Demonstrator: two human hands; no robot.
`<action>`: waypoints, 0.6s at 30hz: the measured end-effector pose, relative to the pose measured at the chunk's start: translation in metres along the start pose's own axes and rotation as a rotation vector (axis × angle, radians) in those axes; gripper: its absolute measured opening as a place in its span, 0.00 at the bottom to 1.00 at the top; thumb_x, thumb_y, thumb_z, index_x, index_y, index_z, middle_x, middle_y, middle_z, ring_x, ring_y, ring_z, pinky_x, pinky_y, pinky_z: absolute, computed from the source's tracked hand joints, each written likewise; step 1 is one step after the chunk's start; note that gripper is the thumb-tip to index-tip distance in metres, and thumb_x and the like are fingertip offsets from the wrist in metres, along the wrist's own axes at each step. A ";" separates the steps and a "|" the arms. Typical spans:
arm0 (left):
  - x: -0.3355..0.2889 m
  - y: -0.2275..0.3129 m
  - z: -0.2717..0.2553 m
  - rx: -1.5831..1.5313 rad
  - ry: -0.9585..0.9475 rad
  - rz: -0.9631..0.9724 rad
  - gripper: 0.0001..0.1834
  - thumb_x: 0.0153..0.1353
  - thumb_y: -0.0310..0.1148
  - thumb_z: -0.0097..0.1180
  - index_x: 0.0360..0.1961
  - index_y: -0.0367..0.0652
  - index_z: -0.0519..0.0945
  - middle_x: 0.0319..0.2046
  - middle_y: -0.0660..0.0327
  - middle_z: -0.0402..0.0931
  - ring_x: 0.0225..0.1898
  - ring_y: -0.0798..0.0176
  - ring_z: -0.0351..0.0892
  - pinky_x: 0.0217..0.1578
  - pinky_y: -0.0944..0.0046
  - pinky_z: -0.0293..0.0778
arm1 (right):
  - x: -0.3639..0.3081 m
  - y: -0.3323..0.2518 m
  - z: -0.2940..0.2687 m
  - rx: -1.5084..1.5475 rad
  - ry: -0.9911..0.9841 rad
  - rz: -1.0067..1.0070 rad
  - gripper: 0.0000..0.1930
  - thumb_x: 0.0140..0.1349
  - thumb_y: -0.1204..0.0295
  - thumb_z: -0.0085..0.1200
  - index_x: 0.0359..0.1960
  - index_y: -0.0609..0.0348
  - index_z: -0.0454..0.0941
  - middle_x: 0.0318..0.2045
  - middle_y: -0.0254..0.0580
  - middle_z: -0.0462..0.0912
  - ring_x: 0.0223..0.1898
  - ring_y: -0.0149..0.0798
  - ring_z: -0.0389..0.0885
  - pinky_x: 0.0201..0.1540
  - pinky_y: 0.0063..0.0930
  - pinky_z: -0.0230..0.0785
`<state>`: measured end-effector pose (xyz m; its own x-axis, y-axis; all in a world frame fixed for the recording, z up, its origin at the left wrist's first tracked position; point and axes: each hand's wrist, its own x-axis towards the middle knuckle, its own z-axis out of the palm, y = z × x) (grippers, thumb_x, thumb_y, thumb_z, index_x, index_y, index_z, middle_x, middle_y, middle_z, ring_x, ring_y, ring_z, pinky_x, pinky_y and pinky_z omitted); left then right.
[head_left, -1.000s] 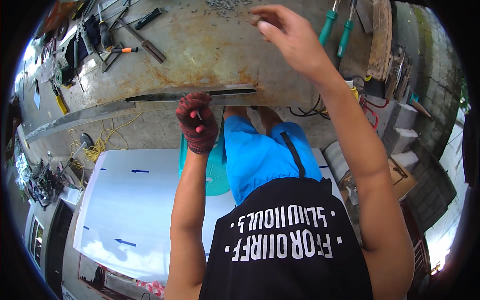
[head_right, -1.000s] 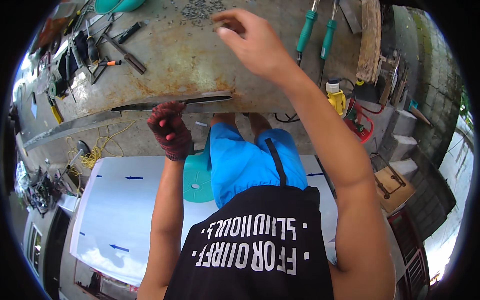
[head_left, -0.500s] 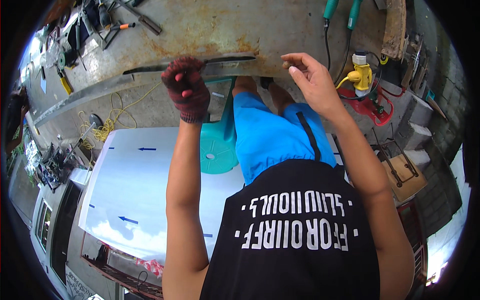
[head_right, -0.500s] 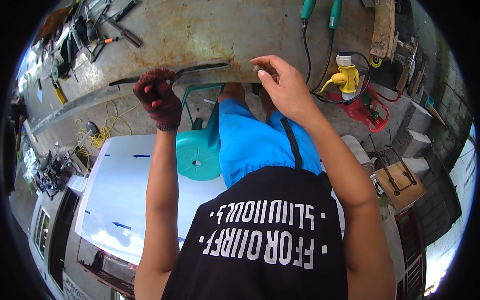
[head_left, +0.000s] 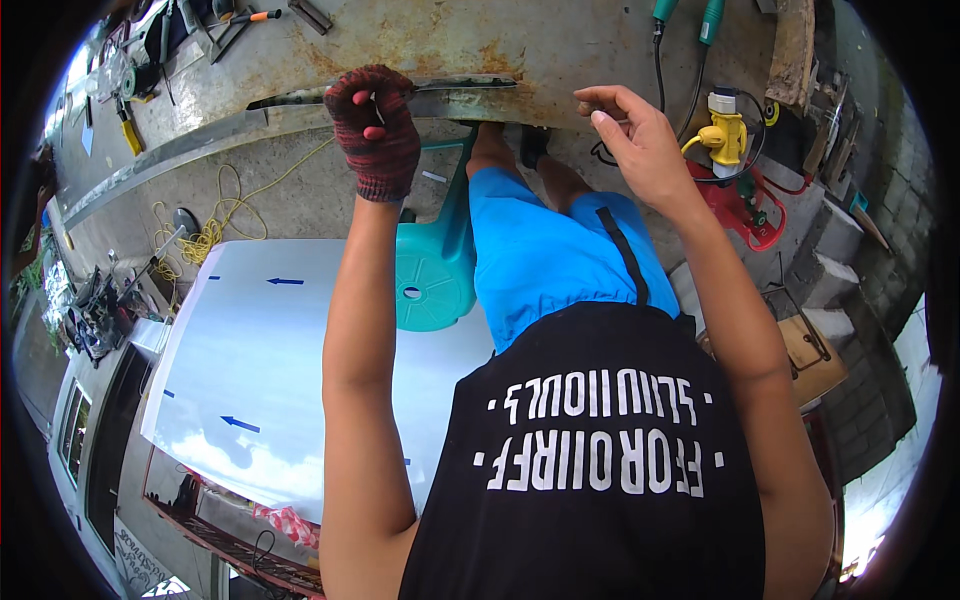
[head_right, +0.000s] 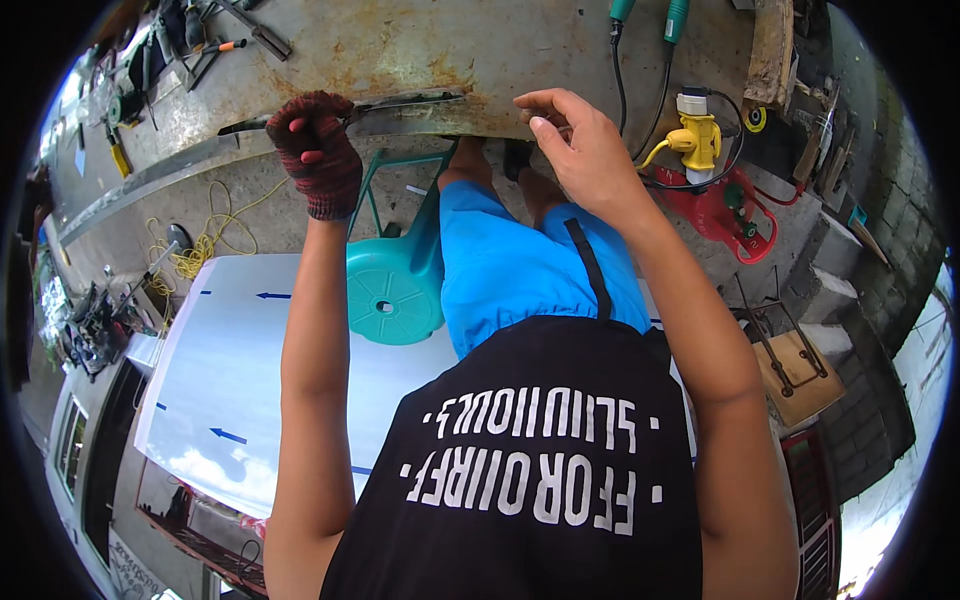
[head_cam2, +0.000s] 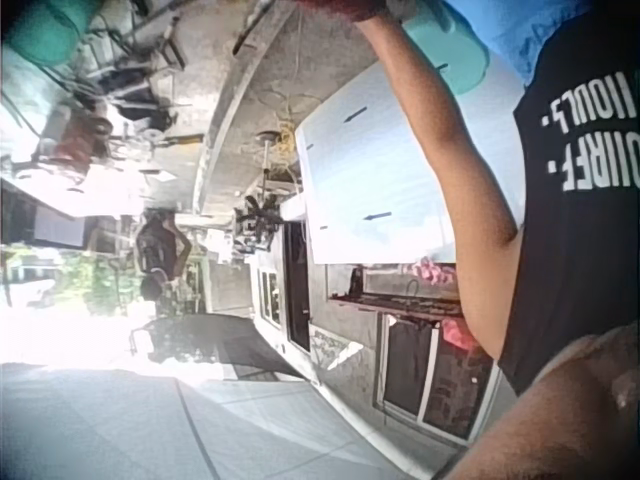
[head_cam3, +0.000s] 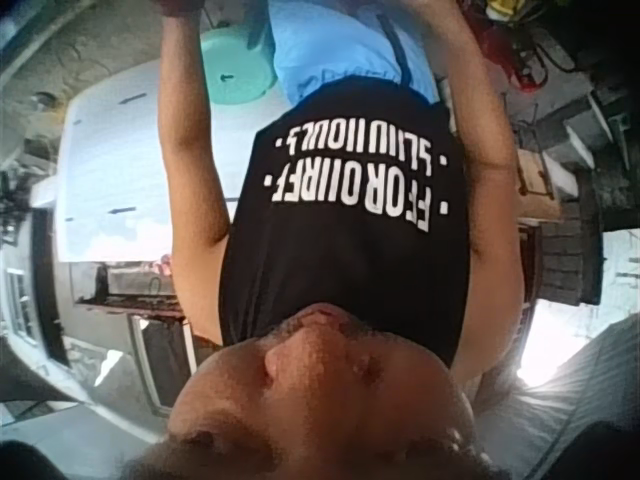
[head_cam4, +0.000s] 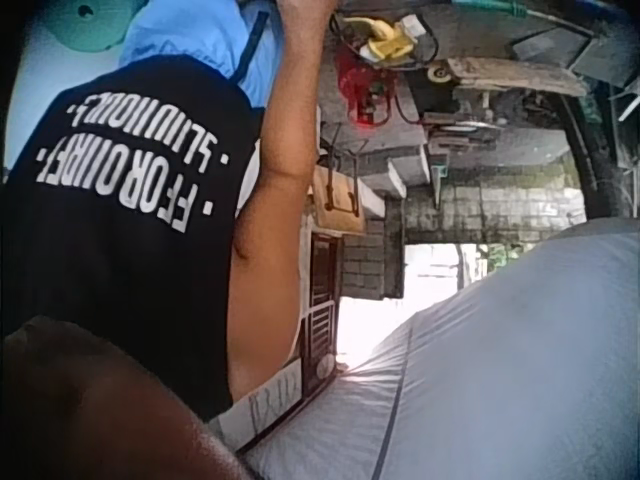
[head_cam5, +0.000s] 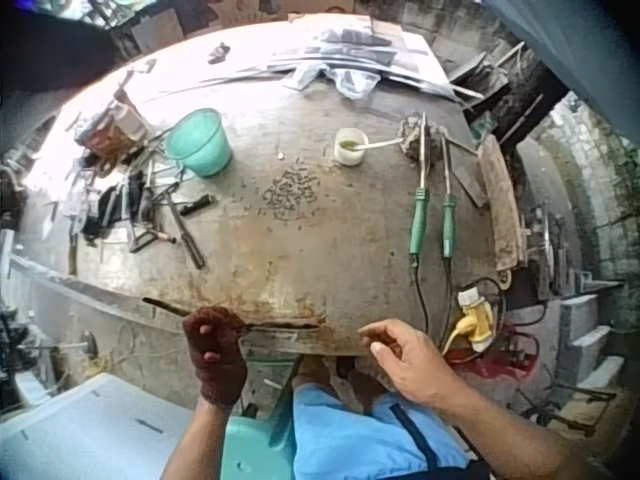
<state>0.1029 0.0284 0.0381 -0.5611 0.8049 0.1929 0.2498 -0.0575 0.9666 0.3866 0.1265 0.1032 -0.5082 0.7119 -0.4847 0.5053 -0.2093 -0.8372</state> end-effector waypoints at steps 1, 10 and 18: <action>0.001 -0.001 -0.002 0.029 -0.017 0.024 0.09 0.71 0.19 0.51 0.45 0.45 0.69 0.37 0.58 0.79 0.40 0.65 0.77 0.47 0.64 0.74 | -0.001 0.001 0.000 0.002 0.002 -0.006 0.15 0.76 0.73 0.50 0.59 0.63 0.81 0.51 0.45 0.87 0.54 0.36 0.85 0.58 0.31 0.76; 0.000 -0.005 -0.007 0.112 -0.080 0.053 0.10 0.72 0.19 0.50 0.49 0.45 0.68 0.39 0.58 0.79 0.41 0.65 0.79 0.49 0.64 0.75 | 0.011 0.012 -0.013 -0.018 0.017 -0.038 0.15 0.76 0.73 0.50 0.59 0.63 0.81 0.49 0.44 0.88 0.54 0.36 0.85 0.59 0.31 0.75; 0.000 -0.007 -0.006 0.021 -0.050 0.053 0.10 0.72 0.20 0.51 0.49 0.45 0.68 0.40 0.58 0.80 0.42 0.65 0.79 0.50 0.65 0.75 | 0.032 0.019 -0.005 -0.107 0.032 -0.145 0.16 0.75 0.70 0.50 0.58 0.60 0.82 0.49 0.47 0.88 0.52 0.40 0.86 0.57 0.34 0.77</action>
<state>0.0968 0.0252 0.0323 -0.5070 0.8294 0.2347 0.2952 -0.0888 0.9513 0.3834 0.1485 0.0734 -0.5595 0.7508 -0.3511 0.5004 -0.0317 -0.8652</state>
